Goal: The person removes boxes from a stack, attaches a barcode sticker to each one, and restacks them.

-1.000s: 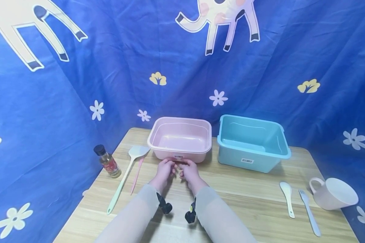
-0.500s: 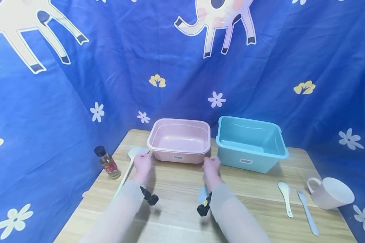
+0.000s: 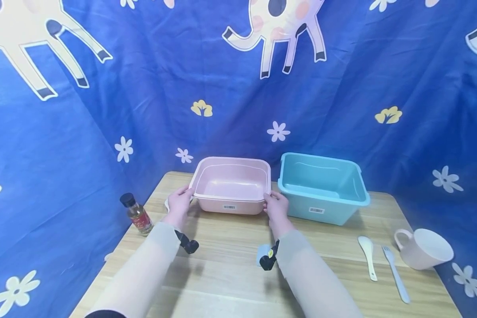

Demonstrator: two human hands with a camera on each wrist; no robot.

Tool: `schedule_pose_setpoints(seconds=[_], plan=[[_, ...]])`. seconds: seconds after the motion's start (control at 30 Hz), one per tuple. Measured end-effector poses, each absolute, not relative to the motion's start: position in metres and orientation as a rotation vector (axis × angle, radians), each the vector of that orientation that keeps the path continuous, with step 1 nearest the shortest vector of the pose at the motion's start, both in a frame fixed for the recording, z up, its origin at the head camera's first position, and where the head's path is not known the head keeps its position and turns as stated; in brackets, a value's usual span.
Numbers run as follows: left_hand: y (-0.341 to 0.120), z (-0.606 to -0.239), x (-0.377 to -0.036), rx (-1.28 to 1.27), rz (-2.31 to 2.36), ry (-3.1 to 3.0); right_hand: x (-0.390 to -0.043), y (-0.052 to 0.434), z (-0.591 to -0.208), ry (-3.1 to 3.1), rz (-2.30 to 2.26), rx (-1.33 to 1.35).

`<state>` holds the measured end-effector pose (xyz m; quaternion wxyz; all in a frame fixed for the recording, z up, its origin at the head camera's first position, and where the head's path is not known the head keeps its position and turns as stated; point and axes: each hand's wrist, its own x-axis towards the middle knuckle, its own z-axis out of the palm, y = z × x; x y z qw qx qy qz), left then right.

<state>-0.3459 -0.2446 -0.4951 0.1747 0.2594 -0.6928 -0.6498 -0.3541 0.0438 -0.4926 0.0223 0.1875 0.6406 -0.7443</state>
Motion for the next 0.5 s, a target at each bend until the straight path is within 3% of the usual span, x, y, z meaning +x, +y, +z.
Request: schedule_pose_setpoints(seconds=[0.27,0.5], plan=[[-0.250,-0.484,-0.335,0.751,-2.008,-1.784,-0.349,0.037,-0.481,1.995,-2.320,0.570],[-0.256,-0.451,-0.319,0.748,-2.035,-1.646,-0.338,0.026,-0.449,2.033,-2.401,0.448]])
